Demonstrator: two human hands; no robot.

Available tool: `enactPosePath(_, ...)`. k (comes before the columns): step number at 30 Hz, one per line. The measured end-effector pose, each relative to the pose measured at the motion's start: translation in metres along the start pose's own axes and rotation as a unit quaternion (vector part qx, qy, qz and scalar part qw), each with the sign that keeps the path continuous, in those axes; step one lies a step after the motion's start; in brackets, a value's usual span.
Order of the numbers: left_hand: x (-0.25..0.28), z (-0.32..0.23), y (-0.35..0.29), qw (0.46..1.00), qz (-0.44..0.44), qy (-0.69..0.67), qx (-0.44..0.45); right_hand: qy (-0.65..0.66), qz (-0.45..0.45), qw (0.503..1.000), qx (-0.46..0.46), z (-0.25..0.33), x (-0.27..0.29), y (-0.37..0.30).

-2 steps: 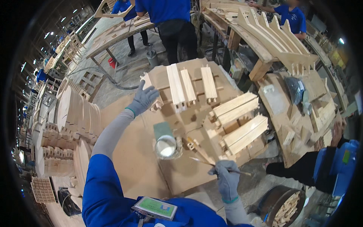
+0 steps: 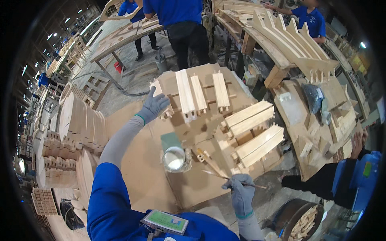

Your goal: The person repeatedly picks up small wooden pieces, applies glue to their edges and joints using a brush, and places them back on the workbench. The process is repeated for multiple pieces in a workshop setting.

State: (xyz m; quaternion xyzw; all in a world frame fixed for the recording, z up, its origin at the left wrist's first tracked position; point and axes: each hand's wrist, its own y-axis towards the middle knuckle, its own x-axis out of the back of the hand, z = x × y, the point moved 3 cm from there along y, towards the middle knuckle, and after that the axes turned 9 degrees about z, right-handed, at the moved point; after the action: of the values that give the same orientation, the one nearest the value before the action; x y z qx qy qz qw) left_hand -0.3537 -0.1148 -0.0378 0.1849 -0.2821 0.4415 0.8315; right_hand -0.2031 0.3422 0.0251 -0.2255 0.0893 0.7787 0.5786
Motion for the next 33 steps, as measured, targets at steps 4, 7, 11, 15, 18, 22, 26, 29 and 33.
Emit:
enactPosePath(4,-0.046,-0.024,0.04,0.993,0.031,0.116,-0.023,0.004,-0.03,0.999,-0.043,0.004,0.015,0.023)
enactPosePath(7,-0.066,-0.044,0.056,0.99,0.046,0.135,-0.014,0.034,-0.044,0.997,-0.055,0.0,0.019,0.033)
enactPosePath(11,-0.074,-0.047,0.036,0.896,0.116,0.428,-0.016,0.046,-0.01,0.995,-0.09,-0.006,0.015,0.049)
enactPosePath(15,-0.015,-0.03,0.027,0.963,-0.024,-0.234,0.13,0.025,0.008,0.996,-0.083,-0.002,-0.011,0.064)
enactPosePath(18,0.028,-0.036,-0.023,0.943,-0.03,-0.235,0.235,0.0,0.08,0.994,-0.073,-0.001,-0.033,0.069)
enactPosePath(22,0.103,-0.052,-0.108,0.89,0.023,-0.331,0.313,-0.071,0.134,0.987,-0.057,0.003,-0.071,0.07)
enactPosePath(26,0.172,-0.088,-0.224,0.812,0.052,-0.383,0.438,-0.098,0.219,0.971,0.002,-0.004,-0.122,0.045)
enactPosePath(29,0.225,-0.127,-0.304,0.748,0.065,-0.392,0.531,-0.105,0.276,0.956,0.003,-0.022,-0.163,0.014)
enactPosePath(33,0.289,-0.176,-0.373,0.662,0.054,-0.386,0.64,-0.119,0.354,0.927,-0.023,-0.066,-0.217,-0.034)
